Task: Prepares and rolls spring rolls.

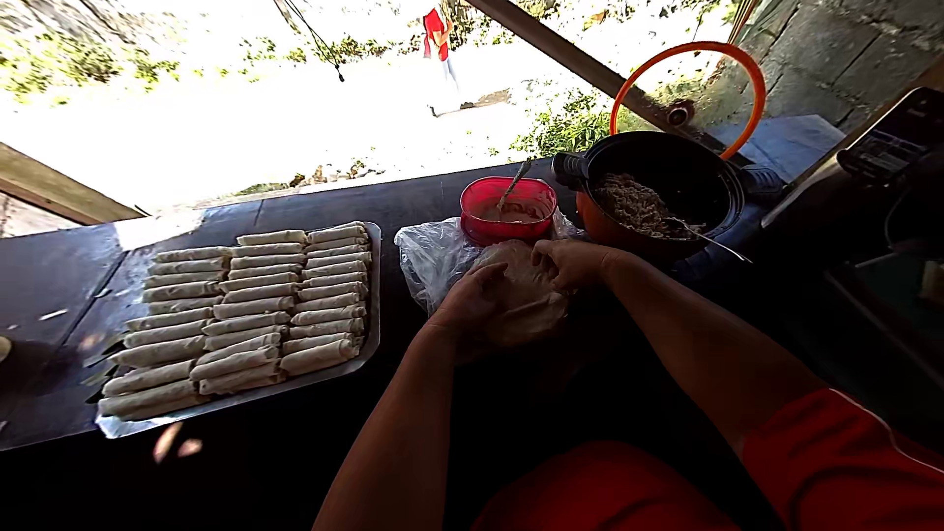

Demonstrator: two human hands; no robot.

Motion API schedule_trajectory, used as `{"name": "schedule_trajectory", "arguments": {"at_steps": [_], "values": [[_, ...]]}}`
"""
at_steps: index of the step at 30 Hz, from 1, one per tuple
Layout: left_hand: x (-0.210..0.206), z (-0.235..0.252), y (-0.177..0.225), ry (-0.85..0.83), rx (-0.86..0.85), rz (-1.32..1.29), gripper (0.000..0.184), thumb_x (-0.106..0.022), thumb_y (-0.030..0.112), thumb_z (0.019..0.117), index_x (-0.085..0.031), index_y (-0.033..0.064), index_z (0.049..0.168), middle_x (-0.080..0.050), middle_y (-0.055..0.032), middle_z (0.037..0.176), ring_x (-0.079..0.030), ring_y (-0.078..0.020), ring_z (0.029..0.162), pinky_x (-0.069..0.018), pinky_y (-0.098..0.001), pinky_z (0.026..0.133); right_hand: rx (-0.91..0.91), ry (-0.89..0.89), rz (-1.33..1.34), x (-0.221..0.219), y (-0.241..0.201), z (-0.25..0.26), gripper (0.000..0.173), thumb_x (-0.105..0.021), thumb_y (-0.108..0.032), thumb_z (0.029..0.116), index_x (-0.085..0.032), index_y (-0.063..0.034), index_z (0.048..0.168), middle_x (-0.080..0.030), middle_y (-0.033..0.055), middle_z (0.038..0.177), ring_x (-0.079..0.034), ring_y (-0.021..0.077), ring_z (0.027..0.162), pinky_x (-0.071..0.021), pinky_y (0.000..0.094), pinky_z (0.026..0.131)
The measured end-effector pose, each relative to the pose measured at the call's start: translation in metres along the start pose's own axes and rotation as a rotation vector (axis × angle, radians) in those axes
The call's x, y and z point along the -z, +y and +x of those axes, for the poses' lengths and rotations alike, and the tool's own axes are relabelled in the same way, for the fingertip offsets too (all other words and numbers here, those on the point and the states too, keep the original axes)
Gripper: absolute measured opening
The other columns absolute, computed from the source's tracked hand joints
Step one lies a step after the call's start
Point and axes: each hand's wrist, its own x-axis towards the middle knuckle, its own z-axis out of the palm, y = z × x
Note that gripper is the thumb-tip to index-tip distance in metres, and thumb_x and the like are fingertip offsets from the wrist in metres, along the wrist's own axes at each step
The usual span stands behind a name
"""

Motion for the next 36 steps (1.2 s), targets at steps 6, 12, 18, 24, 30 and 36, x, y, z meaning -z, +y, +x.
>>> {"name": "schedule_trajectory", "arguments": {"at_steps": [6,12,18,24,30,36], "values": [[0.003,-0.005,-0.012,0.052,-0.037,-0.303,0.057,-0.061,-0.002,0.0964,-0.054,0.0231,0.147,-0.069,-0.0025,0.125,-0.069,-0.0140,0.105,-0.0579,-0.0373,0.091,0.109,0.076,-0.048,-0.006,0.012,-0.036,0.041,-0.089,-0.012,0.0761,-0.073,-0.0112,0.113,-0.068,0.0091,0.116,-0.067,0.0232,0.104,-0.0572,0.0459,0.093],[-0.001,-0.028,-0.007,0.414,-0.288,-0.107,0.042,-0.065,0.002,0.0932,-0.065,0.0165,0.133,-0.072,-0.0008,0.114,-0.069,-0.0115,0.100,-0.0583,-0.0340,0.081,0.104,0.211,0.059,-0.029,0.027,-0.048,0.018,-0.078,-0.014,0.0902,-0.077,-0.0108,0.108,-0.069,0.0087,0.113,-0.066,0.0212,0.106,-0.0547,0.0429,0.096],[-0.037,-0.024,0.011,0.178,-0.470,0.025,0.049,-0.062,0.007,0.0939,-0.059,0.0179,0.142,-0.070,0.0027,0.127,-0.064,-0.0113,0.120,-0.0536,-0.0398,0.103,0.128,0.318,0.090,-0.040,0.025,-0.055,0.016,-0.067,-0.022,0.0995,-0.074,-0.0087,0.103,-0.067,0.0072,0.104,-0.065,0.0176,0.100,-0.0545,0.0383,0.094],[-0.055,-0.018,0.008,0.107,-0.374,0.215,0.061,-0.059,0.015,0.0905,-0.050,0.0284,0.150,-0.070,0.0158,0.126,-0.059,-0.0079,0.125,-0.0454,-0.0448,0.111,0.141,0.379,0.097,-0.054,0.021,-0.059,0.026,-0.055,-0.029,0.1054,-0.072,-0.0111,0.110,-0.071,0.0034,0.103,-0.067,0.0118,0.100,-0.0542,0.0329,0.096],[-0.053,-0.017,0.007,0.097,-0.346,0.150,0.065,-0.062,0.016,0.0890,-0.047,0.0247,0.152,-0.070,0.0131,0.125,-0.061,-0.0086,0.122,-0.0467,-0.0438,0.110,0.166,0.642,0.054,-0.081,0.011,-0.053,0.032,-0.071,-0.033,0.0940,-0.073,-0.0085,0.114,-0.074,0.0053,0.104,-0.068,0.0148,0.099,-0.0556,0.0322,0.095],[-0.042,-0.010,0.015,0.035,-0.196,-0.201,0.063,-0.042,0.016,0.0942,-0.037,0.0186,0.157,-0.074,0.0052,0.118,-0.069,-0.0052,0.109,-0.0551,-0.0356,0.099,0.227,0.889,-0.129,-0.114,0.001,-0.042,0.028,-0.059,-0.016,0.0981,-0.072,-0.0107,0.123,-0.077,0.0033,0.103,-0.072,0.0186,0.099,-0.0585,0.0391,0.093]]}}
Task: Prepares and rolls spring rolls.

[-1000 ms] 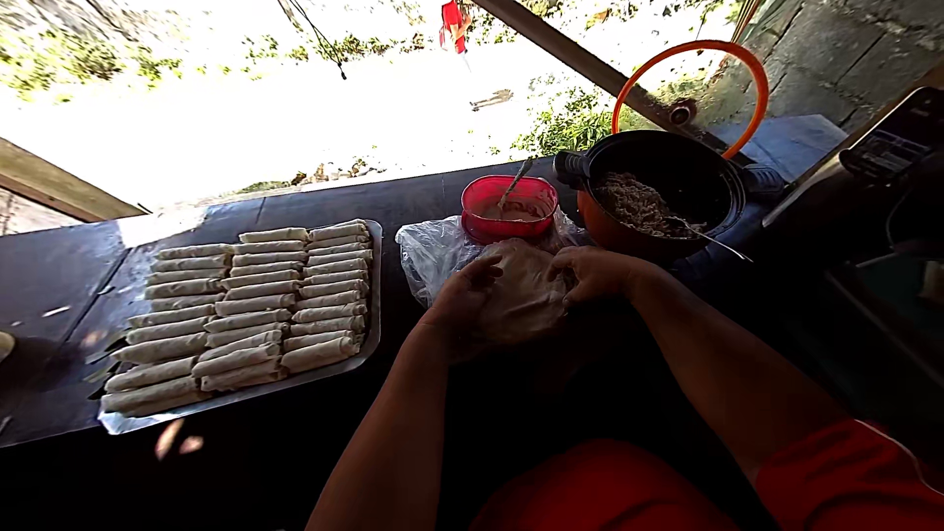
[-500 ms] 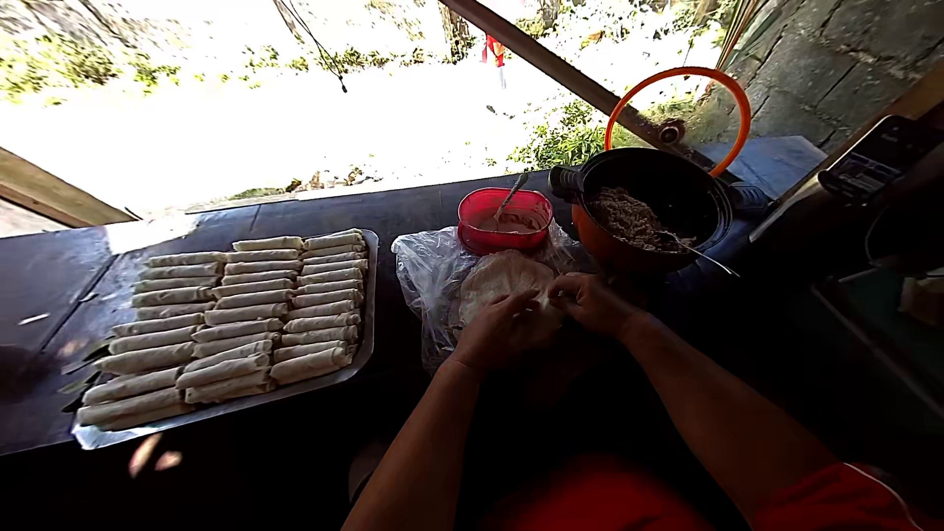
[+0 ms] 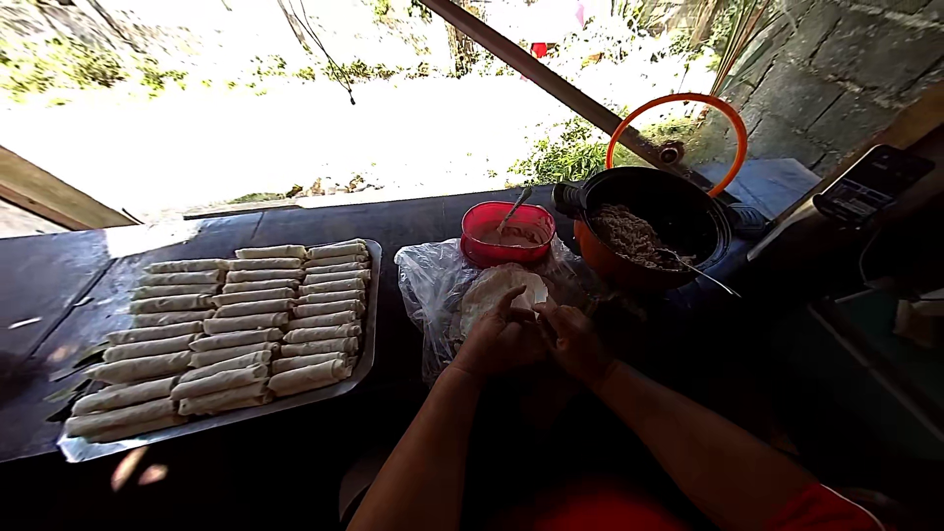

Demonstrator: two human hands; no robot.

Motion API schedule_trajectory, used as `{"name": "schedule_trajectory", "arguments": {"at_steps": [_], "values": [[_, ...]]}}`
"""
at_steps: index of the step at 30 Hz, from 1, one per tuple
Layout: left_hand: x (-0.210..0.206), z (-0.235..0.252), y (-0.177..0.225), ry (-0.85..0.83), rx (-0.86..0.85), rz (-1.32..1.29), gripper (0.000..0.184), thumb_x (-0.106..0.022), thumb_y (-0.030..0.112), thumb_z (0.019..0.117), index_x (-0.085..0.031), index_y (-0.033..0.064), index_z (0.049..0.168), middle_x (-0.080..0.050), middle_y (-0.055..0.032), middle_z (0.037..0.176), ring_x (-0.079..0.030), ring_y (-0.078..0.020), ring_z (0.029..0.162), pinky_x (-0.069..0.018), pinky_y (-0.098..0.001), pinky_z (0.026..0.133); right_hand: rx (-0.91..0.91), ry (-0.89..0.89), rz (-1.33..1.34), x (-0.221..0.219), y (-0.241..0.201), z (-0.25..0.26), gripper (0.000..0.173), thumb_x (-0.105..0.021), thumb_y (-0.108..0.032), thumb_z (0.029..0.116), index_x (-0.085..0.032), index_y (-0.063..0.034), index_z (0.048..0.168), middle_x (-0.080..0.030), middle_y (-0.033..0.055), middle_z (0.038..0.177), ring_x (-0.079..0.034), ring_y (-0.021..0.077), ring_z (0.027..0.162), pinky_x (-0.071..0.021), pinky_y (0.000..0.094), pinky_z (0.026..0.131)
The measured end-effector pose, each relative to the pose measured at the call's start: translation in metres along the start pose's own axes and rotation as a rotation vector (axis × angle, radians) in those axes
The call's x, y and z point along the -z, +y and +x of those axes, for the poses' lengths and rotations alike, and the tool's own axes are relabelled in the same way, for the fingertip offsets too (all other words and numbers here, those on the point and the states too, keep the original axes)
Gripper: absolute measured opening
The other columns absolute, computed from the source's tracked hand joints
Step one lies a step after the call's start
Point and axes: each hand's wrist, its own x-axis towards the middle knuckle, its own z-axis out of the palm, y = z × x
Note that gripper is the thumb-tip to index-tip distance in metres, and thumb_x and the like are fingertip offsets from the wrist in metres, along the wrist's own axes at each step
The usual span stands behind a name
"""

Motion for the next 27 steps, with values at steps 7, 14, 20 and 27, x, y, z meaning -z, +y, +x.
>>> {"name": "schedule_trajectory", "arguments": {"at_steps": [7,14,20,27], "values": [[0.006,0.024,0.017,0.124,0.308,-0.307,0.074,-0.076,0.044,0.0907,-0.045,0.0083,0.148,-0.076,-0.0089,0.101,-0.075,-0.0170,0.089,-0.0605,-0.0379,0.087,0.228,0.013,-0.110,0.000,-0.001,-0.010,0.030,-0.056,-0.008,0.0986,-0.073,-0.0149,0.122,-0.076,0.0030,0.115,-0.070,0.0214,0.112,-0.0571,0.0414,0.097],[0.002,0.035,0.024,0.098,0.361,-0.047,0.089,-0.092,0.040,0.0728,-0.049,0.0142,0.146,-0.077,-0.0013,0.095,-0.075,-0.0119,0.086,-0.0617,-0.0380,0.087,0.116,-0.007,0.211,0.007,0.008,-0.011,0.026,-0.060,-0.003,0.0867,-0.067,-0.0037,0.111,-0.074,0.0088,0.108,-0.072,0.0196,0.103,-0.0593,0.0376,0.095],[-0.001,0.034,0.027,0.125,0.364,-0.049,0.084,-0.089,0.032,0.0743,-0.049,0.0158,0.146,-0.077,0.0000,0.094,-0.075,-0.0112,0.084,-0.0618,-0.0369,0.085,-0.071,-0.029,0.383,0.011,0.011,-0.002,0.024,-0.060,-0.002,0.0924,-0.062,0.0001,0.116,-0.073,0.0089,0.106,-0.072,0.0117,0.094,-0.0612,0.0285,0.085],[-0.014,0.036,0.034,0.105,0.352,0.114,0.079,-0.082,0.040,0.0760,-0.050,0.0219,0.146,-0.077,0.0057,0.091,-0.074,-0.0091,0.083,-0.0617,-0.0402,0.083,-0.197,-0.016,0.496,0.013,0.022,0.022,0.032,-0.063,0.001,0.0901,-0.058,0.0008,0.122,-0.072,0.0108,0.120,-0.071,0.0134,0.110,-0.0607,0.0296,0.093]]}}
